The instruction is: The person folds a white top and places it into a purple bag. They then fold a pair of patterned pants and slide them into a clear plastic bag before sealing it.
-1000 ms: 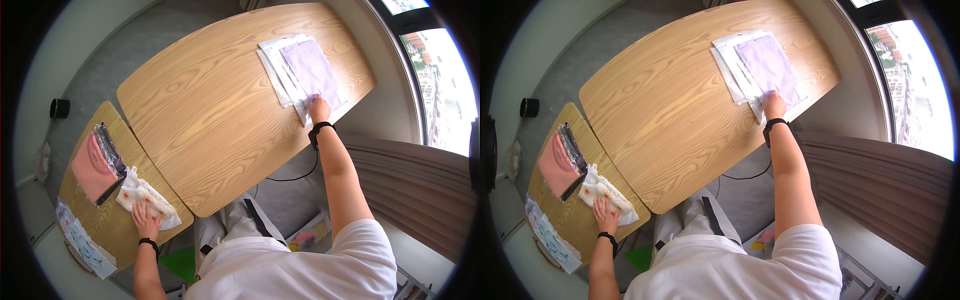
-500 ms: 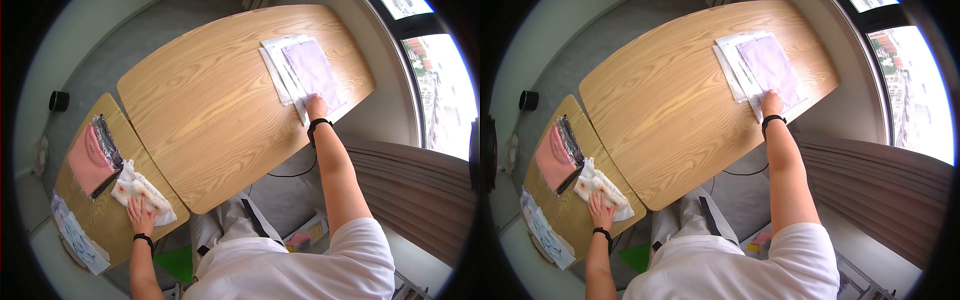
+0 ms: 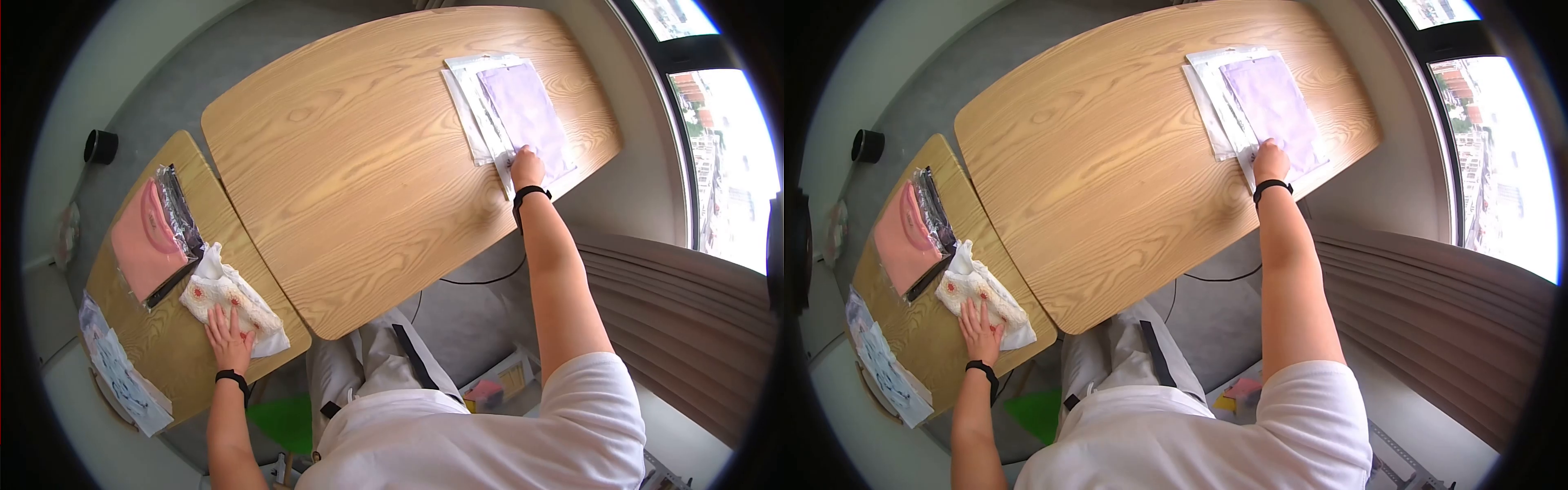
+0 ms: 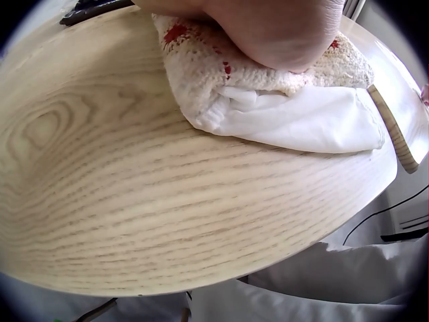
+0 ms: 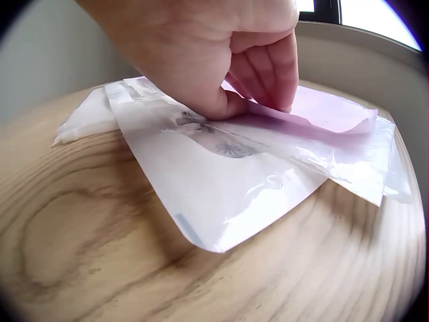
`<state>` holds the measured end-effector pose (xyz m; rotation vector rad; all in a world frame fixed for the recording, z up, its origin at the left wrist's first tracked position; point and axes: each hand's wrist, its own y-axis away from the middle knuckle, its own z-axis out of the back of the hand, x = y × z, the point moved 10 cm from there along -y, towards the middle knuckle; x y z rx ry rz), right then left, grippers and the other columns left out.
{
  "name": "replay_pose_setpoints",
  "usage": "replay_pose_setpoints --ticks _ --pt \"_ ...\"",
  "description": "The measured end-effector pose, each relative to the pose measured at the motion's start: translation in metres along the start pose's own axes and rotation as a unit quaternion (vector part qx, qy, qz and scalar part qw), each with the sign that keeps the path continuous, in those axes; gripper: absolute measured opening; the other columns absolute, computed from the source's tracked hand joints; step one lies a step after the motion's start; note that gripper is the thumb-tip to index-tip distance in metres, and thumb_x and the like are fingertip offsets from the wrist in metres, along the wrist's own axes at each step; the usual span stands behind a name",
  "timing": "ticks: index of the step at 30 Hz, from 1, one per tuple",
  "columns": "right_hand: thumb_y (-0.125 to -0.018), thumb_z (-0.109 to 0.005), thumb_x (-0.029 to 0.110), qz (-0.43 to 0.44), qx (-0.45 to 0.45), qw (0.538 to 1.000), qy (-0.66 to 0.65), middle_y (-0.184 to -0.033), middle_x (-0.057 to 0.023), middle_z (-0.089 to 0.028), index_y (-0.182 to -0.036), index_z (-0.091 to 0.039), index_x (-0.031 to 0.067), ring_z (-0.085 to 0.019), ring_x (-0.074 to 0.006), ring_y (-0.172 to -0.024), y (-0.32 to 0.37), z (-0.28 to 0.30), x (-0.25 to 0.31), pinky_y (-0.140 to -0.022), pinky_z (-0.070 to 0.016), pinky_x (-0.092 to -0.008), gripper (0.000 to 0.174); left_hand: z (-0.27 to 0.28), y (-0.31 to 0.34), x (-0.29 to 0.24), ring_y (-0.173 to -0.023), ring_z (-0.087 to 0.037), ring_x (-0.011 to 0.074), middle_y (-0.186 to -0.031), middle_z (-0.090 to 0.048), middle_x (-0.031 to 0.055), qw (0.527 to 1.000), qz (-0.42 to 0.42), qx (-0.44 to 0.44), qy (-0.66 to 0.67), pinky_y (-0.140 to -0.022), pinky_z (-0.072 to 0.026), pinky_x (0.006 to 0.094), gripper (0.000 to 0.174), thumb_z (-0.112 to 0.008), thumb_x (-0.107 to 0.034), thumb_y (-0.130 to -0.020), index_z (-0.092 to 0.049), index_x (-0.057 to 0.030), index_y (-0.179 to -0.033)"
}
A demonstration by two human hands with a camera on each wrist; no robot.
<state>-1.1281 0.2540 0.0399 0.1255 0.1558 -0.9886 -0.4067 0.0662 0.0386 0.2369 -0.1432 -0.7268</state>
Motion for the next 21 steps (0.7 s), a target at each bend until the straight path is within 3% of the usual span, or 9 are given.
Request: replay_pose_setpoints --ticks 4,5,8,10,12,16,19,21 --pt "-0.084 -0.045 0.010 -0.005 -0.010 1.000 -0.006 -0.079 -0.0195 -0.066 -0.093 -0.053 0.0052 -0.065 -0.0363 -0.075 0.005 0.004 -0.003 -0.065 -0.0521 -0.0444 0.012 -0.001 0.000 0.002 -0.138 -0.013 0.0380 -0.149 -0.017 0.0175 1.000 0.012 0.013 0.010 -0.108 -0.0194 0.0560 0.074 -0.070 -0.028 -0.075 -0.033 -0.0118 -0.138" --pt "-0.084 -0.048 0.013 -0.001 -0.027 1.000 0.007 -0.078 -0.0170 -0.067 -0.091 -0.054 0.0088 -0.066 -0.0339 -0.074 0.004 0.009 -0.008 -0.065 -0.0523 -0.0436 0.009 -0.001 0.000 0.002 -0.138 -0.012 0.0377 -0.149 -0.017 0.0174 1.000 0.015 0.022 0.012 -0.109 -0.0192 0.0560 0.074 -0.070 -0.029 -0.075 -0.034 -0.0121 -0.138" --pt "-0.088 -0.045 0.015 -0.065 -0.054 0.994 -0.072 -0.088 -0.0154 -0.066 -0.095 -0.055 0.0073 -0.064 -0.0348 -0.082 0.012 0.028 -0.026 -0.066 -0.0503 -0.0433 0.014 -0.003 0.000 0.004 -0.138 -0.011 0.0368 -0.149 -0.017 0.0164 0.999 0.023 0.030 0.010 -0.109 -0.0186 0.0555 0.074 -0.070 -0.030 -0.076 -0.033 -0.0137 -0.138" --pt "-0.089 -0.045 0.014 -0.017 -0.169 0.975 -0.141 -0.094 -0.0117 -0.065 -0.101 -0.055 0.0060 -0.062 -0.0334 -0.086 0.044 0.072 -0.001 -0.068 -0.0494 -0.0420 0.018 -0.002 0.001 0.002 -0.139 -0.010 0.0359 -0.149 -0.016 0.0151 0.999 0.017 0.026 0.019 -0.109 -0.0173 0.0549 0.074 -0.069 -0.033 -0.077 -0.032 -0.0149 -0.139" --pt "-0.090 -0.047 0.011 0.056 -0.149 0.965 -0.210 -0.104 -0.0088 -0.064 -0.102 -0.056 0.0048 -0.061 -0.0324 -0.087 0.083 0.093 0.034 -0.070 -0.0491 -0.0409 0.016 -0.002 0.002 0.003 -0.139 -0.009 0.0350 -0.150 -0.014 0.0135 0.999 0.017 0.019 0.033 -0.110 -0.0161 0.0548 0.073 -0.068 -0.035 -0.078 -0.033 -0.0167 -0.140" --pt "-0.087 -0.050 0.001 0.246 -0.134 0.910 -0.305 -0.124 -0.0072 -0.057 -0.085 -0.050 0.0017 -0.061 -0.0288 -0.095 0.194 0.169 0.120 -0.075 -0.0499 -0.0373 0.002 -0.002 0.003 0.005 -0.140 -0.005 0.0331 -0.151 -0.011 0.0113 0.998 0.012 0.015 0.056 -0.110 -0.0141 0.0555 0.071 -0.065 -0.040 -0.079 -0.034 -0.0198 -0.140" --pt "-0.083 -0.053 -0.007 0.296 -0.044 0.847 -0.439 -0.124 -0.0118 -0.056 -0.081 -0.046 -0.0002 -0.062 -0.0290 -0.099 0.260 0.211 0.169 -0.079 -0.0516 -0.0335 0.010 0.003 0.003 0.004 -0.140 -0.005 0.0340 -0.151 -0.010 0.0128 0.998 0.007 -0.001 0.066 -0.109 -0.0134 0.0563 0.071 -0.064 -0.039 -0.080 -0.032 -0.0181 -0.141" --pt "-0.081 -0.054 -0.007 0.346 -0.014 0.824 -0.449 -0.119 -0.0132 -0.059 -0.080 -0.047 0.0004 -0.063 -0.0301 -0.087 0.296 0.237 0.199 -0.072 -0.0516 -0.0340 0.011 0.003 0.005 0.005 -0.140 -0.005 0.0333 -0.151 -0.011 0.0121 0.997 0.006 -0.018 0.081 -0.109 -0.0130 0.0565 0.069 -0.062 -0.041 -0.081 -0.032 -0.0204 -0.141"
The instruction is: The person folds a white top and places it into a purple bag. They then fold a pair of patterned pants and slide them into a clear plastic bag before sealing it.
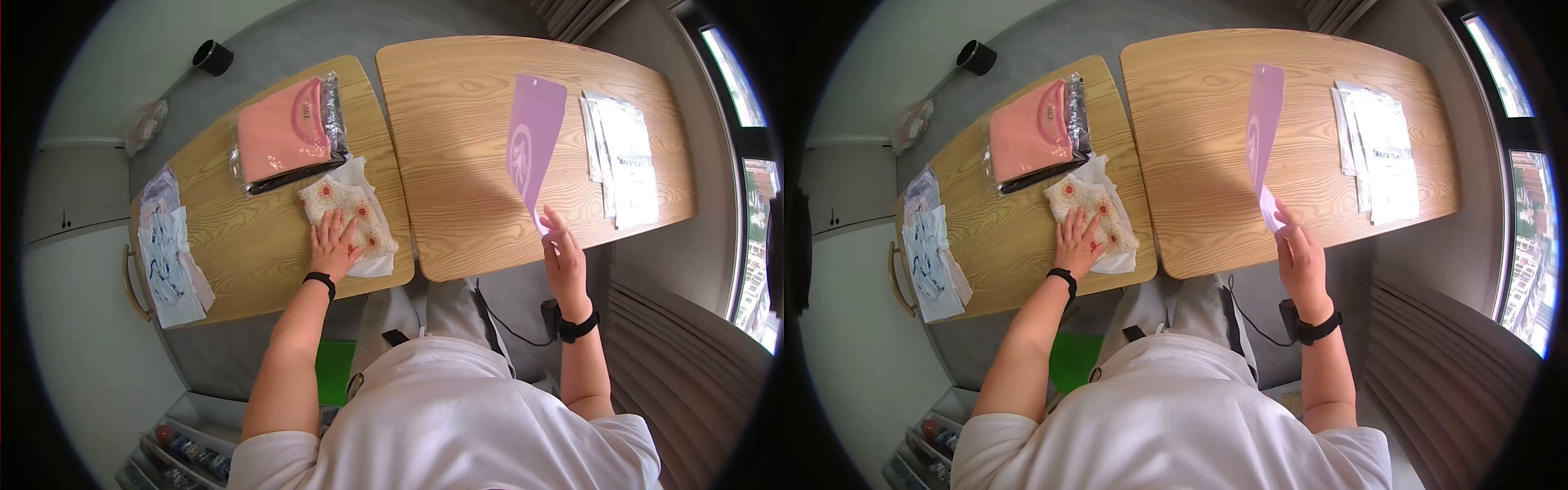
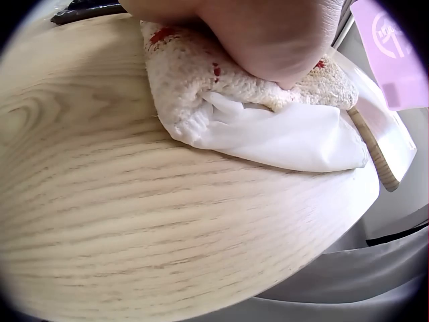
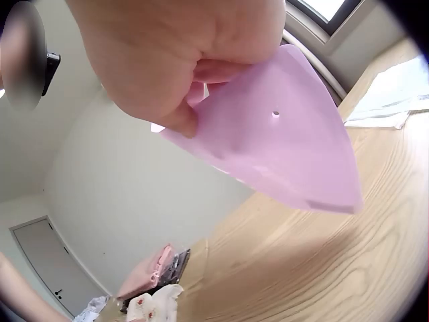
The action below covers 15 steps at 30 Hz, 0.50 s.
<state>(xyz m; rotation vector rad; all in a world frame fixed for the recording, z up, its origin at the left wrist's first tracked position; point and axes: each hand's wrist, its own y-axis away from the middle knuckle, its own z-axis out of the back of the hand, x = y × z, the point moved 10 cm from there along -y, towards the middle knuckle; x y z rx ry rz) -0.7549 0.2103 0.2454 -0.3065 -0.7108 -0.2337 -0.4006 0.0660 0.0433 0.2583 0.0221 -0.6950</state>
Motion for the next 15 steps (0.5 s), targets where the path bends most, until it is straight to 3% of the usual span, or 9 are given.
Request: replay_pose_setpoints --ticks 2,5,6,8,10,11,13,14,15 --pt "-0.081 -0.055 -0.007 0.015 0.042 0.999 -0.014 -0.116 -0.0129 -0.061 -0.080 -0.047 0.0006 -0.063 -0.0303 -0.083 0.001 -0.012 0.047 -0.070 -0.0513 -0.0342 0.011 -0.001 0.000 0.001 -0.140 -0.006 0.0329 -0.151 -0.011 0.0118 1.000 0.002 -0.001 0.013 -0.109 -0.0128 0.0565 0.069 -0.062 -0.040 -0.081 -0.033 -0.0213 -0.141" --pt "-0.077 -0.058 -0.007 0.107 0.137 0.985 0.001 -0.106 -0.0116 -0.065 -0.080 -0.050 0.0005 -0.061 -0.0301 -0.077 -0.004 -0.032 0.141 -0.067 -0.0498 -0.0348 0.011 0.008 0.002 0.002 -0.139 -0.009 0.0330 -0.150 -0.016 0.0123 0.998 0.005 0.009 0.069 -0.108 -0.0134 0.0579 0.068 -0.060 -0.039 -0.082 -0.032 -0.0233 -0.141" --pt "-0.075 -0.059 -0.007 0.145 0.193 0.970 -0.005 -0.101 -0.0112 -0.066 -0.081 -0.052 0.0005 -0.061 -0.0296 -0.075 -0.001 -0.053 0.189 -0.066 -0.0493 -0.0356 0.011 0.022 0.014 0.015 -0.139 -0.011 0.0347 -0.149 -0.018 0.0136 0.993 0.000 -0.026 0.115 -0.109 -0.0146 0.0558 0.070 -0.062 -0.034 -0.081 -0.031 -0.0222 -0.142" --pt "-0.069 -0.060 -0.007 0.184 0.252 0.950 -0.010 -0.085 -0.0113 -0.066 -0.080 -0.056 0.0008 -0.060 -0.0291 -0.073 0.005 -0.071 0.234 -0.066 -0.0479 -0.0378 0.014 0.041 0.018 0.014 -0.138 -0.013 0.0364 -0.148 -0.020 0.0148 0.984 -0.011 -0.067 0.163 -0.109 -0.0158 0.0536 0.072 -0.063 -0.029 -0.080 -0.029 -0.0211 -0.143" --pt "-0.070 -0.060 -0.007 0.211 0.276 0.937 -0.024 -0.079 -0.0110 -0.063 -0.079 -0.056 0.0015 -0.059 -0.0294 -0.071 0.005 -0.092 0.266 -0.065 -0.0471 -0.0384 0.013 0.075 0.035 0.027 -0.136 -0.023 0.0333 -0.145 -0.026 0.0182 0.945 -0.036 -0.115 0.305 -0.109 -0.0214 0.0478 0.071 -0.063 -0.018 -0.078 -0.031 -0.0115 -0.141" --pt "-0.070 -0.060 -0.006 0.226 0.293 0.929 -0.035 -0.073 -0.0107 -0.060 -0.077 -0.056 0.0022 -0.058 -0.0298 -0.069 0.009 -0.103 0.282 -0.063 -0.0462 -0.0390 0.012 0.088 0.047 0.039 -0.136 -0.023 0.0333 -0.145 -0.026 0.0182 0.944 -0.029 -0.124 0.305 -0.109 -0.0214 0.0478 0.071 -0.063 -0.018 -0.078 -0.031 -0.0115 -0.141" --pt "-0.070 -0.061 -0.005 0.256 0.310 0.915 -0.024 -0.068 -0.0102 -0.056 -0.077 -0.056 0.0030 -0.056 -0.0298 -0.067 0.009 -0.126 0.312 -0.061 -0.0450 -0.0394 0.011 0.105 0.075 0.064 -0.134 -0.029 0.0301 -0.143 -0.031 0.0184 0.804 -0.016 -0.093 0.587 -0.109 -0.0262 0.0409 0.074 -0.062 -0.005 -0.074 -0.029 -0.0062 -0.140" --pt "-0.070 -0.061 -0.003 0.276 0.324 0.905 -0.015 -0.063 -0.0097 -0.052 -0.076 -0.056 0.0037 -0.055 -0.0299 -0.066 0.010 -0.139 0.328 -0.060 -0.0439 -0.0397 0.011 0.107 0.090 0.081 -0.136 -0.026 0.0246 -0.146 -0.027 0.0171 0.807 0.008 -0.113 0.579 -0.111 -0.0205 0.0399 0.080 -0.055 0.004 -0.070 -0.023 -0.0085 -0.142" --pt "-0.070 -0.061 -0.003 0.284 0.327 0.901 -0.014 -0.063 -0.0097 -0.052 -0.076 -0.056 0.0037 -0.055 -0.0299 -0.066 0.009 -0.151 0.341 -0.060 -0.0439 -0.0397 0.011 0.111 0.106 0.097 -0.136 -0.026 0.0246 -0.146 -0.027 0.0171 0.806 0.013 -0.121 0.579 -0.111 -0.0205 0.0399 0.080 -0.055 0.004 -0.070 -0.023 -0.0085 -0.142"
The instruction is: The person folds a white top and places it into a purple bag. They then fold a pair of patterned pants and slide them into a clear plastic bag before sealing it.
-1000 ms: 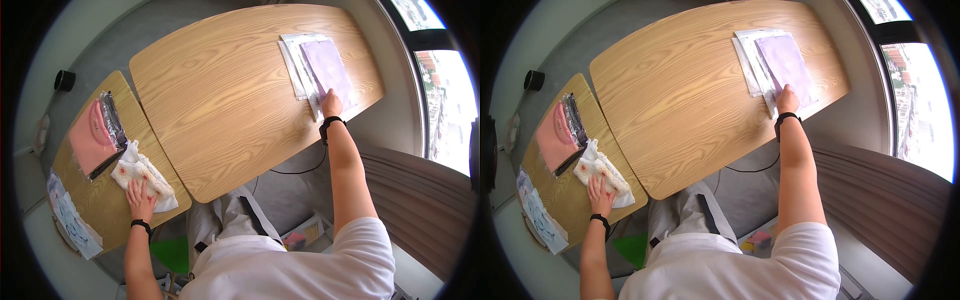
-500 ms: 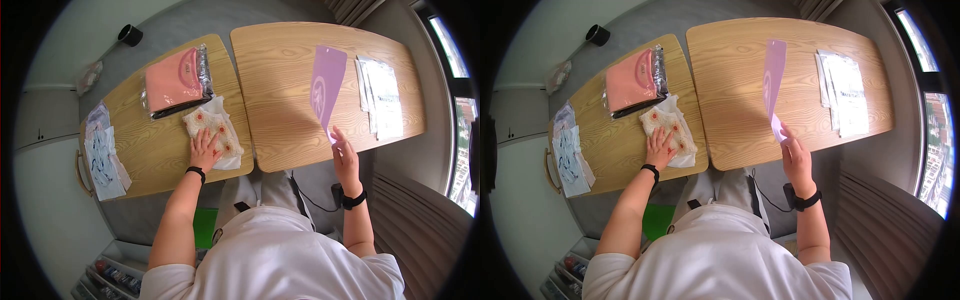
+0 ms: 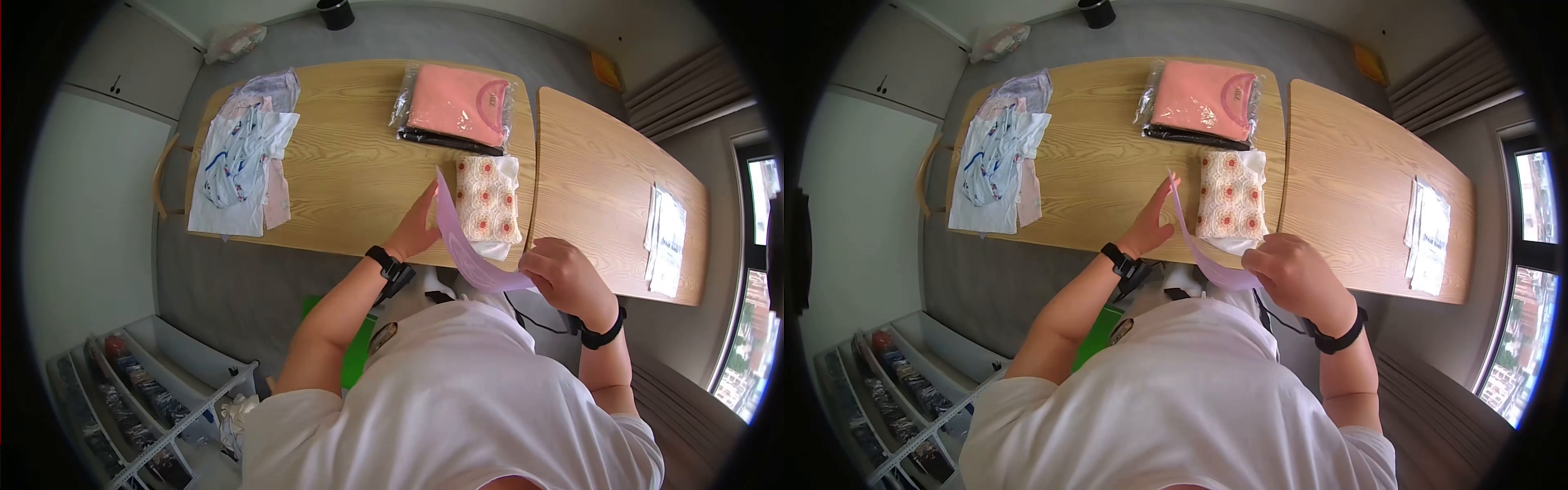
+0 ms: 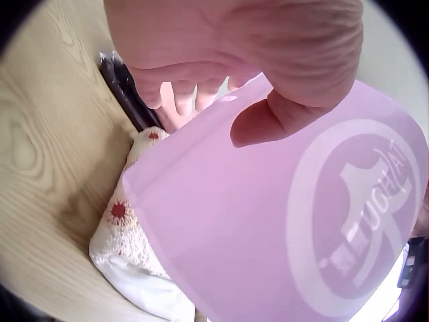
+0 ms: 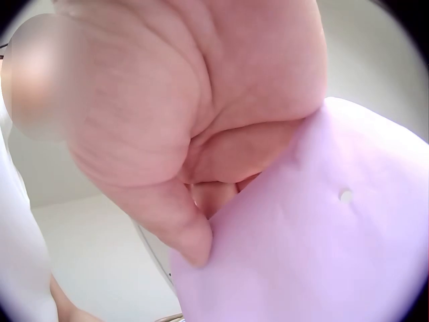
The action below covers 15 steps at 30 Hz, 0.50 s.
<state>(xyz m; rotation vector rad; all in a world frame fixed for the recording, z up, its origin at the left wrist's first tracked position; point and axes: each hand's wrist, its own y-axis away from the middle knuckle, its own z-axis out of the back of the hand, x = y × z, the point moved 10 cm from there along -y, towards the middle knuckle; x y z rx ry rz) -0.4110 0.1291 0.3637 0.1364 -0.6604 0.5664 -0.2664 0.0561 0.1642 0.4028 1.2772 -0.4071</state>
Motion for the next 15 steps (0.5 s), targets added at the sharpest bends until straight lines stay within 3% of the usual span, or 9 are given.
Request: replay_pose_setpoints --ticks 2,3,4,6,7,11,12,14,15 --pt "-0.071 -0.062 -0.001 0.072 0.021 0.997 -0.011 -0.060 -0.0096 -0.048 -0.075 -0.056 0.0049 -0.052 -0.0297 -0.063 -0.027 -0.014 0.026 -0.058 -0.0420 -0.0408 0.010 0.043 0.024 -0.007 -0.136 -0.027 0.0242 -0.143 -0.033 0.0174 0.998 -0.031 -0.027 0.040 -0.111 -0.0205 0.0388 0.083 -0.056 0.007 -0.068 -0.023 -0.0087 -0.142" --pt "-0.073 -0.061 0.001 0.087 0.024 0.996 0.001 -0.061 -0.0103 -0.049 -0.076 -0.056 0.0048 -0.053 -0.0296 -0.064 -0.038 -0.021 0.036 -0.058 -0.0424 -0.0404 0.007 0.065 0.037 0.000 -0.124 -0.043 0.0223 -0.131 -0.047 0.0137 0.995 -0.031 -0.069 0.060 -0.106 -0.0313 0.0360 0.076 -0.059 0.007 -0.072 -0.028 -0.0092 -0.139" --pt "-0.073 -0.061 0.001 0.093 0.025 0.995 0.002 -0.061 -0.0103 -0.049 -0.076 -0.056 0.0048 -0.053 -0.0296 -0.064 -0.049 -0.027 0.042 -0.058 -0.0424 -0.0404 0.007 0.080 0.048 0.008 -0.124 -0.043 0.0223 -0.131 -0.047 0.0137 0.995 -0.032 -0.075 0.058 -0.106 -0.0313 0.0360 0.076 -0.059 0.007 -0.072 -0.028 -0.0092 -0.139" --pt "-0.075 -0.060 0.004 0.109 0.025 0.994 0.014 -0.061 -0.0105 -0.049 -0.077 -0.057 0.0048 -0.053 -0.0296 -0.064 -0.071 -0.037 0.052 -0.059 -0.0428 -0.0400 0.004 0.113 0.070 0.030 -0.103 -0.056 0.0171 -0.111 -0.057 0.0075 0.973 0.013 -0.113 0.199 -0.094 -0.0420 0.0311 0.065 -0.061 0.005 -0.078 -0.034 -0.0088 -0.135" --pt "-0.076 -0.060 0.005 0.104 0.028 0.994 0.033 -0.063 -0.0110 -0.050 -0.078 -0.058 0.0051 -0.054 -0.0294 -0.065 -0.081 -0.040 0.056 -0.060 -0.0436 -0.0400 0.004 0.130 0.085 0.037 -0.086 -0.051 0.0068 -0.093 -0.055 -0.0027 0.950 0.016 -0.164 0.265 -0.080 -0.0432 0.0241 0.049 -0.066 -0.002 -0.080 -0.046 -0.0030 -0.124" --pt "-0.075 -0.062 0.003 0.117 -0.043 0.991 0.042 -0.072 -0.0126 -0.056 -0.084 -0.059 0.0048 -0.057 -0.0298 -0.076 -0.122 -0.050 0.046 -0.068 -0.0458 -0.0412 0.010 0.173 0.139 0.062 -0.083 -0.052 0.0089 -0.085 -0.056 -0.0031 0.951 0.124 -0.208 0.192 -0.077 -0.0437 0.0243 0.032 -0.064 -0.008 -0.083 -0.054 -0.0024 -0.113" --pt "-0.075 -0.062 0.003 0.121 -0.043 0.991 0.042 -0.072 -0.0126 -0.056 -0.084 -0.059 0.0048 -0.057 -0.0298 -0.076 -0.131 -0.056 0.041 -0.068 -0.0458 -0.0412 0.010 0.185 0.155 0.078 -0.086 -0.055 0.0110 -0.094 -0.057 0.0006 0.931 0.140 -0.263 0.210 -0.079 -0.0444 0.0257 0.027 -0.061 -0.011 -0.086 -0.055 -0.0014 -0.111" --pt "-0.074 -0.062 0.001 0.106 -0.193 0.972 0.084 -0.086 -0.0141 -0.059 -0.093 -0.059 0.0045 -0.056 -0.0317 -0.088 -0.140 -0.041 0.035 -0.078 -0.0455 -0.0409 0.019 0.196 0.176 0.101 -0.090 -0.057 0.0131 -0.103 -0.059 0.0043 0.906 0.152 -0.322 0.229 -0.081 -0.0451 0.0271 0.024 -0.058 -0.014 -0.089 -0.055 -0.0004 -0.109" --pt "-0.075 -0.061 0.001 0.039 -0.145 0.988 0.038 -0.097 -0.0148 -0.060 -0.099 -0.058 0.0044 -0.055 -0.0333 -0.096 -0.145 -0.050 0.017 -0.086 -0.0435 -0.0408 0.024 0.206 0.190 0.112 -0.090 -0.057 0.0137 -0.104 -0.059 0.0055 0.865 0.135 -0.394 0.281 -0.083 -0.0453 0.0275 0.024 -0.057 -0.014 -0.090 -0.054 -0.0009 -0.111"
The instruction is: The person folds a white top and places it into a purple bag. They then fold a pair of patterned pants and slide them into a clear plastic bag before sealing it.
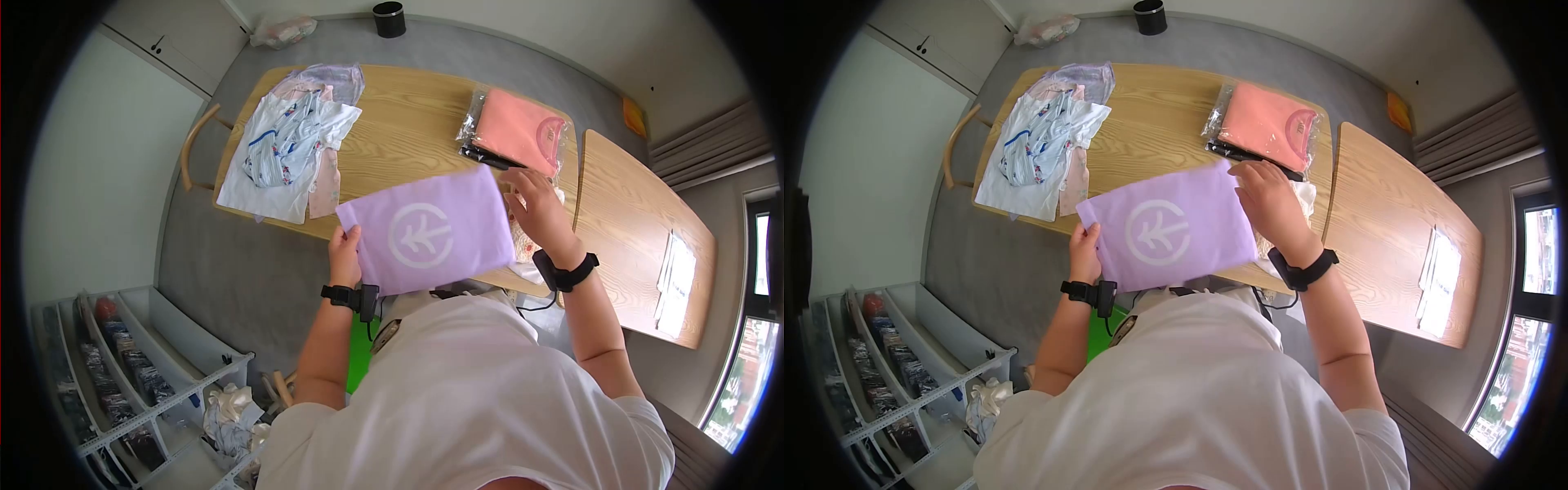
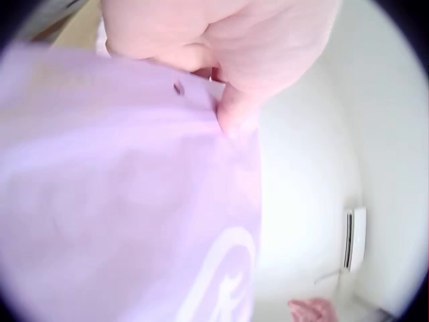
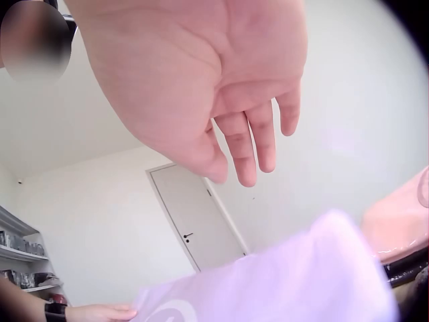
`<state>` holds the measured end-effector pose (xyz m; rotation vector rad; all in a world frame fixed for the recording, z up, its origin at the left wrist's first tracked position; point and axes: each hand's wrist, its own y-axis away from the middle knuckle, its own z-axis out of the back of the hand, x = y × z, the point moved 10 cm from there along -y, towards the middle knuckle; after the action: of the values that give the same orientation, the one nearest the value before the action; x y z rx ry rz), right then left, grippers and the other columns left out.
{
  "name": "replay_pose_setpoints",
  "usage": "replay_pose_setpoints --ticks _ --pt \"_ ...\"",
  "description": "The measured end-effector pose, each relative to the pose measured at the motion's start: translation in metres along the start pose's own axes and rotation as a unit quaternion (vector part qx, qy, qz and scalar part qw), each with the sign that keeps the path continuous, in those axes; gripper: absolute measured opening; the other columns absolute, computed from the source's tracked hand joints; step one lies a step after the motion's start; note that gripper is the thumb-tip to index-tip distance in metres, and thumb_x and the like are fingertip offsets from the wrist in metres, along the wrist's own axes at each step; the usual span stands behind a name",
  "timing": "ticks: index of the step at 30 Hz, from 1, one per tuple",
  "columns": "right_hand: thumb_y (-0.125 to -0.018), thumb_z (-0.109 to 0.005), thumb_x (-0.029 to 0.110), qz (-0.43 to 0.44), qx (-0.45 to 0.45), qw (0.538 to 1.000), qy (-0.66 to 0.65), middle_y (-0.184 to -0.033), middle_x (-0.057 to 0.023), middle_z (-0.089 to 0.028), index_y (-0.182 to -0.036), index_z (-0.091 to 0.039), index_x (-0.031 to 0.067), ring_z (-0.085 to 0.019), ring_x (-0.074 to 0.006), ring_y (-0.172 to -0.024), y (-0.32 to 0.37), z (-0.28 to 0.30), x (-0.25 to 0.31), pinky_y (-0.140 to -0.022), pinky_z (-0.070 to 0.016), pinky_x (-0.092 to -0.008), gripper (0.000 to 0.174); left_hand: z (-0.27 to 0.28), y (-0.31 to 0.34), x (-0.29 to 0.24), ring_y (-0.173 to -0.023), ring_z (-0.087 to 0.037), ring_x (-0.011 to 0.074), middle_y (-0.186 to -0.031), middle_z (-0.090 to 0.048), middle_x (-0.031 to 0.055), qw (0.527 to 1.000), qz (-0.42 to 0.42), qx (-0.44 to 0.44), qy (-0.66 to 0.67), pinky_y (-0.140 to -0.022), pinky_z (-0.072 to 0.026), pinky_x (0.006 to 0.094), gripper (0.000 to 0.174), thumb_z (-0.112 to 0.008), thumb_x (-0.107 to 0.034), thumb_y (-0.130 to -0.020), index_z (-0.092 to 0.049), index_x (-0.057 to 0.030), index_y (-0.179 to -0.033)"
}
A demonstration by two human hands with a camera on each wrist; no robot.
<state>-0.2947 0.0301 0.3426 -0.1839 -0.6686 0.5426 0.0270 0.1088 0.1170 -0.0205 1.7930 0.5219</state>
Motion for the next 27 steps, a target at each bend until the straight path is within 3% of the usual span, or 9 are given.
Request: replay_pose_setpoints --ticks 5,7,12,19,21,24,25,26,27 --pt "-0.077 -0.060 0.002 -0.060 0.031 0.997 -0.023 -0.098 -0.0150 -0.061 -0.098 -0.058 0.0041 -0.055 -0.0339 -0.098 0.026 -0.029 -0.038 -0.085 -0.0444 -0.0397 0.021 0.057 -0.006 0.053 -0.093 -0.058 0.0164 -0.104 -0.059 0.0087 0.962 0.030 -0.191 0.195 -0.085 -0.0479 0.0292 0.024 -0.054 -0.014 -0.092 -0.051 -0.0018 -0.112" --pt "-0.078 -0.061 0.003 -0.133 0.047 0.989 -0.041 -0.097 -0.0155 -0.062 -0.097 -0.059 0.0038 -0.056 -0.0344 -0.097 0.047 -0.039 -0.070 -0.084 -0.0455 -0.0394 0.019 0.070 -0.004 0.101 -0.089 -0.060 0.0178 -0.100 -0.060 0.0096 0.918 0.129 -0.289 0.239 -0.078 -0.0521 0.0304 0.023 -0.056 -0.014 -0.091 -0.050 -0.0028 -0.110" --pt "-0.081 -0.058 0.005 -0.277 -0.009 0.959 -0.064 -0.098 -0.0159 -0.065 -0.099 -0.061 0.0018 -0.062 -0.0307 -0.095 0.128 -0.053 -0.183 -0.082 -0.0479 -0.0362 0.019 0.048 -0.024 0.167 -0.095 -0.061 0.0206 -0.103 -0.061 0.0103 0.916 0.253 -0.238 0.202 -0.080 -0.0522 0.0290 0.021 -0.054 -0.016 -0.091 -0.051 -0.0013 -0.106" --pt "-0.069 -0.076 0.039 -0.583 -0.118 0.804 -0.025 -0.110 -0.0246 -0.058 -0.112 -0.052 -0.0072 -0.058 -0.0337 -0.101 0.264 -0.072 -0.314 -0.087 -0.0456 -0.0378 0.068 -0.010 -0.010 0.167 -0.082 -0.064 0.0183 -0.091 -0.064 0.0088 0.900 0.421 -0.112 0.031 -0.068 -0.0517 0.0253 0.023 -0.055 -0.025 -0.092 -0.056 -0.0033 -0.096" --pt "-0.067 -0.077 0.041 -0.608 -0.096 0.787 -0.032 -0.112 -0.0255 -0.057 -0.113 -0.052 -0.0090 -0.058 -0.0339 -0.102 0.269 -0.085 -0.327 -0.087 -0.0456 -0.0380 0.073 -0.030 -0.018 0.141 -0.071 -0.062 0.0135 -0.081 -0.064 0.0055 0.918 0.344 0.003 -0.196 -0.059 -0.0480 0.0226 0.023 -0.056 -0.027 -0.091 -0.057 -0.0042 -0.087" --pt "-0.063 -0.080 0.041 -0.640 -0.058 0.764 -0.055 -0.112 -0.0267 -0.056 -0.109 -0.052 -0.0112 -0.058 -0.0321 -0.101 0.264 -0.101 -0.335 -0.084 -0.0474 -0.0377 0.075 -0.069 -0.032 0.115 -0.068 -0.058 0.0092 -0.075 -0.062 0.0027 0.936 0.162 0.120 -0.287 -0.057 -0.0447 0.0216 0.022 -0.056 -0.024 -0.091 -0.058 -0.0032 -0.084" --pt "-0.061 -0.082 0.039 -0.648 -0.046 0.757 -0.070 -0.111 -0.0269 -0.056 -0.106 -0.053 -0.0116 -0.059 -0.0299 -0.100 0.256 -0.102 -0.328 -0.081 -0.0493 -0.0371 0.073 -0.075 -0.031 0.117 -0.068 -0.058 0.0092 -0.075 -0.062 0.0027 0.934 0.165 0.121 -0.292 -0.057 -0.0447 0.0216 0.022 -0.056 -0.024 -0.091 -0.058 -0.0032 -0.084" --pt "-0.060 -0.084 0.031 -0.645 -0.062 0.728 -0.225 -0.107 -0.0248 -0.056 -0.108 -0.049 -0.0113 -0.060 -0.0263 -0.095 0.243 -0.110 -0.313 -0.072 -0.0525 -0.0363 0.073 -0.093 -0.031 0.112 -0.067 -0.058 0.0100 -0.074 -0.062 0.0035 0.935 0.119 0.153 -0.298 -0.058 -0.0456 0.0228 0.022 -0.057 -0.022 -0.090 -0.058 -0.0014 -0.085" --pt "-0.060 -0.084 0.031 -0.647 -0.062 0.725 -0.227 -0.107 -0.0248 -0.056 -0.108 -0.049 -0.0113 -0.060 -0.0263 -0.095 0.241 -0.116 -0.311 -0.072 -0.0525 -0.0363 0.073 -0.111 -0.031 0.108 -0.066 -0.058 0.0109 -0.074 -0.062 0.0042 0.933 0.072 0.184 -0.301 -0.059 -0.0466 0.0239 0.021 -0.058 -0.020 -0.088 -0.058 0.0004 -0.085"
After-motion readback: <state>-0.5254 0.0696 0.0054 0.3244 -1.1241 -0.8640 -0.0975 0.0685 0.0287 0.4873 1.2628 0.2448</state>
